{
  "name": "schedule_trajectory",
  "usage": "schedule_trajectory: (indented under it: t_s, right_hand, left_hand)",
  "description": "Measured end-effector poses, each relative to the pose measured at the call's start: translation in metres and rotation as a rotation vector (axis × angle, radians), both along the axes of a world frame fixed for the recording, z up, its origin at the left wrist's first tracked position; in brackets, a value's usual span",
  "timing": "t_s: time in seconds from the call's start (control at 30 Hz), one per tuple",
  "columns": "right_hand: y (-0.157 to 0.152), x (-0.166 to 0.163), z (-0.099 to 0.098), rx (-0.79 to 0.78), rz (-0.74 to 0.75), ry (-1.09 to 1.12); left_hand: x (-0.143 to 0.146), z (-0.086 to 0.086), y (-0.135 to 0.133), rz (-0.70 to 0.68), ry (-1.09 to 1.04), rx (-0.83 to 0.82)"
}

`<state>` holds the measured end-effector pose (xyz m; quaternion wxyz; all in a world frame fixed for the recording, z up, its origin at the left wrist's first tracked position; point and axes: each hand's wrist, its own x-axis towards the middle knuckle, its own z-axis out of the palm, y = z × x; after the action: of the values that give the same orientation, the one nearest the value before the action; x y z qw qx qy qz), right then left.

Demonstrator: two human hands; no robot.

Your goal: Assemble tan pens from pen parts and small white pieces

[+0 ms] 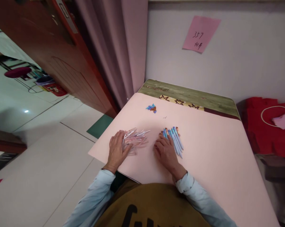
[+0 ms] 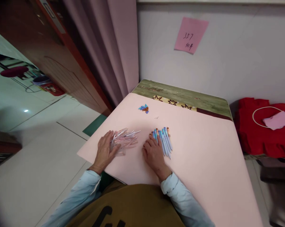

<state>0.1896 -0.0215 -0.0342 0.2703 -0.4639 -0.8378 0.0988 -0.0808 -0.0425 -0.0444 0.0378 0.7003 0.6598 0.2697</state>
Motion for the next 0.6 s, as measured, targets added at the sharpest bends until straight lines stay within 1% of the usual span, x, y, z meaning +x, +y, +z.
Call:
schedule_trajectory:
  t_s: [0.07, 0.1, 0.17, 0.2, 0.27, 0.33, 0.4, 0.43, 0.5, 0.6]
  right_hand:
    - [0.001, 0.003, 0.003, 0.006, -0.034, 0.029]
    - [0.003, 0.008, 0.005, 0.005, -0.079, 0.048]
    - [0.006, 0.021, 0.010, -0.024, -0.244, 0.093]
    - [0.008, 0.031, 0.014, -0.057, -0.351, 0.112]
    - [0.011, 0.052, 0.020, -0.144, -0.544, 0.126]
    - [0.010, 0.071, 0.025, -0.232, -0.643, 0.102]
    - [0.006, 0.083, 0.028, -0.298, -0.651, 0.061]
    - [0.003, 0.085, 0.028, -0.323, -0.642, 0.044]
    - [-0.006, 0.085, 0.028, -0.356, -0.622, 0.029]
    - [-0.019, 0.078, 0.024, -0.381, -0.578, 0.040]
  left_hand:
    - [0.005, 0.013, -0.002, -0.006, -0.038, 0.065]
    - [0.010, 0.021, -0.004, -0.012, -0.068, 0.106]
    - [0.026, 0.040, -0.008, -0.036, -0.157, 0.155]
    - [0.037, 0.048, -0.010, -0.061, -0.214, 0.146]
    - [0.061, 0.058, -0.014, -0.167, -0.342, 0.005]
    - [0.087, 0.058, -0.014, -0.275, -0.454, -0.219]
    - [0.111, 0.049, -0.007, -0.306, -0.480, -0.387]
    - [0.120, 0.043, -0.002, -0.300, -0.454, -0.430]
    - [0.135, 0.032, 0.011, -0.249, -0.356, -0.453]
    - [0.149, 0.025, 0.032, -0.158, -0.206, -0.459]
